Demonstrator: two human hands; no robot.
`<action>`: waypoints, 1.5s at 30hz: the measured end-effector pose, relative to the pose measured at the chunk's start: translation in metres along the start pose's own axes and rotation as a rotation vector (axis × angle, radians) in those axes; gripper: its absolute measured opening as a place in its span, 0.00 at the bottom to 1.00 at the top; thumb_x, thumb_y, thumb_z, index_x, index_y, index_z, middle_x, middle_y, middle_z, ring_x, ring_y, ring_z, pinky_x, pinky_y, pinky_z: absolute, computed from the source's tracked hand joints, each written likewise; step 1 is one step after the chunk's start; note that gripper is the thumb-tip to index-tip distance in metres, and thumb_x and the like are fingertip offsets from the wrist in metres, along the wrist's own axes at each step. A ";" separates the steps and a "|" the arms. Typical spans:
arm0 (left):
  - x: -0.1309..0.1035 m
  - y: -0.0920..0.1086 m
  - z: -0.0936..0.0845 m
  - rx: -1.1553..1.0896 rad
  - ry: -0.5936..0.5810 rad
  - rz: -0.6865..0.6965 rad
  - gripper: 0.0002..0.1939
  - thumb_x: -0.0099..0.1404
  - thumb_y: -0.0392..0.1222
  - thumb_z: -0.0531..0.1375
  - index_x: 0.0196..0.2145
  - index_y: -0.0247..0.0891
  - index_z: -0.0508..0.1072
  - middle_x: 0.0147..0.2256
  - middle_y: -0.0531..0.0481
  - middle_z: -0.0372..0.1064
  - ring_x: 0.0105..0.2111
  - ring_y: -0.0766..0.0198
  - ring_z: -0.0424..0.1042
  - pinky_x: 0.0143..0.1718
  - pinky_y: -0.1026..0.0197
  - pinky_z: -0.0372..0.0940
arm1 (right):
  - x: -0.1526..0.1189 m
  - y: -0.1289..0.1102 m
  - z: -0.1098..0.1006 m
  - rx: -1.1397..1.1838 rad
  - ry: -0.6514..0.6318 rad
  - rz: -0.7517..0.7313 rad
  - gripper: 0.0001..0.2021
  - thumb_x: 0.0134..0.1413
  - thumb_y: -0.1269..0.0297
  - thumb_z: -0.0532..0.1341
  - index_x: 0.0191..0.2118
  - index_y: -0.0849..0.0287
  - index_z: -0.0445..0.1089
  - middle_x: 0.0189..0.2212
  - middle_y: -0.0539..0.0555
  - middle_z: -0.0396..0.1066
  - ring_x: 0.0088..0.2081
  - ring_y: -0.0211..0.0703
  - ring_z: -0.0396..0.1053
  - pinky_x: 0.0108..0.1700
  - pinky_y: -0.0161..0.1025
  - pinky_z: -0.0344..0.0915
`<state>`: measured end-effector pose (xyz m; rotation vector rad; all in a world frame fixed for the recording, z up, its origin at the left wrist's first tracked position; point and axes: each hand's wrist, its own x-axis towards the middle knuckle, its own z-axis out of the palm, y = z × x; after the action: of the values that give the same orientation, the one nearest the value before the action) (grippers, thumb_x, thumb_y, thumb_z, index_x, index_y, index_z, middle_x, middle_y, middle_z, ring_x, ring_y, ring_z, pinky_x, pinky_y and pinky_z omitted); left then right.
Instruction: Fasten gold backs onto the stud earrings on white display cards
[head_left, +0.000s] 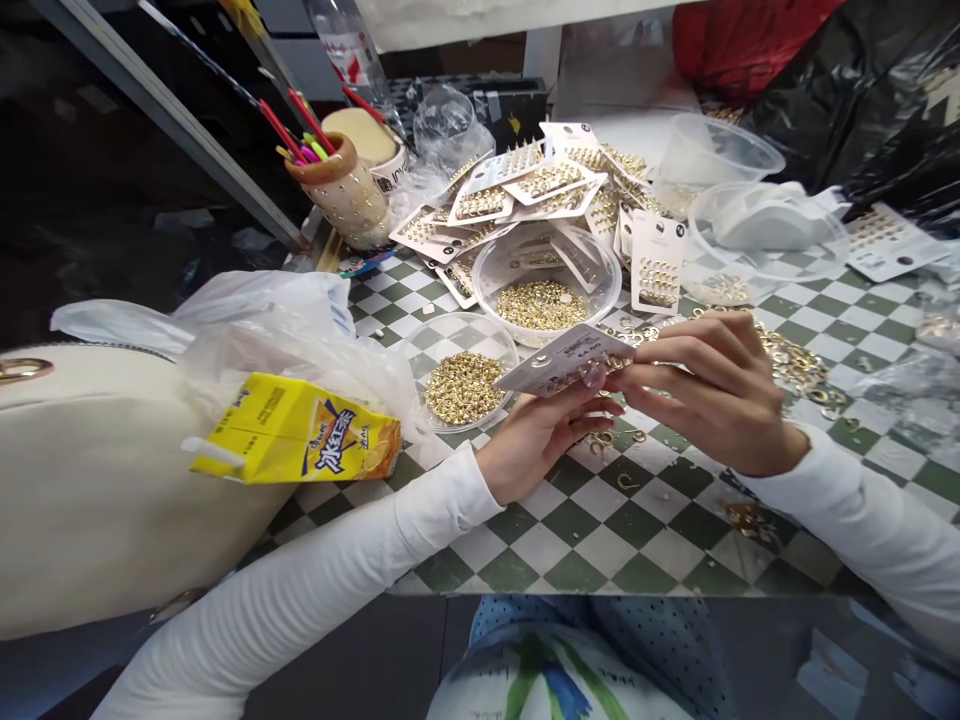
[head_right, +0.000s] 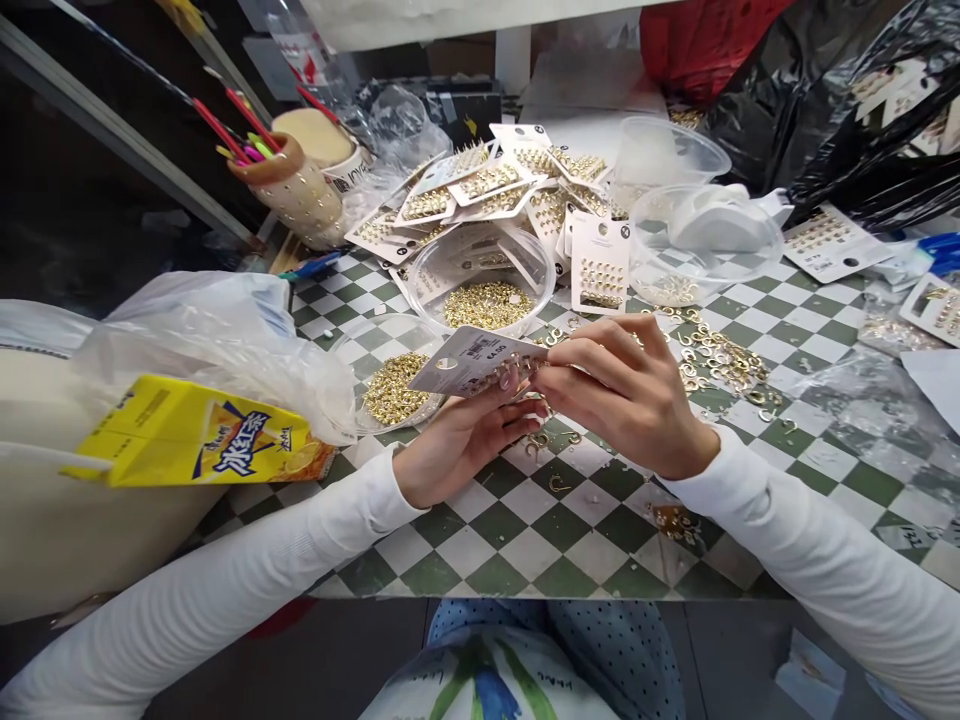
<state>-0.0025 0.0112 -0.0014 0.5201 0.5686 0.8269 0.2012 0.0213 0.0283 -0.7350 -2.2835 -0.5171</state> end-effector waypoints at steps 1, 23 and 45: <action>0.000 0.000 0.000 0.003 -0.006 0.000 0.13 0.59 0.47 0.74 0.39 0.40 0.81 0.38 0.51 0.77 0.40 0.65 0.76 0.48 0.59 0.69 | 0.000 0.001 0.000 -0.017 -0.012 -0.030 0.10 0.60 0.72 0.69 0.42 0.51 0.70 0.36 0.51 0.80 0.38 0.47 0.77 0.43 0.49 0.67; -0.004 0.002 0.005 0.674 0.094 0.263 0.14 0.62 0.33 0.69 0.21 0.35 0.72 0.18 0.56 0.71 0.20 0.71 0.70 0.28 0.68 0.68 | -0.003 0.008 0.003 0.093 -0.131 -0.044 0.10 0.60 0.73 0.68 0.42 0.55 0.68 0.36 0.52 0.76 0.38 0.44 0.73 0.43 0.44 0.67; -0.002 -0.004 -0.001 0.713 0.186 0.277 0.11 0.64 0.32 0.62 0.24 0.37 0.68 0.18 0.57 0.65 0.19 0.71 0.64 0.22 0.66 0.58 | -0.005 0.009 0.000 0.229 -0.217 -0.038 0.09 0.62 0.75 0.66 0.45 0.58 0.69 0.38 0.56 0.76 0.41 0.48 0.72 0.45 0.48 0.69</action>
<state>-0.0024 0.0078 -0.0042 1.2008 0.9859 0.9312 0.2101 0.0266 0.0265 -0.6615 -2.5088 -0.1938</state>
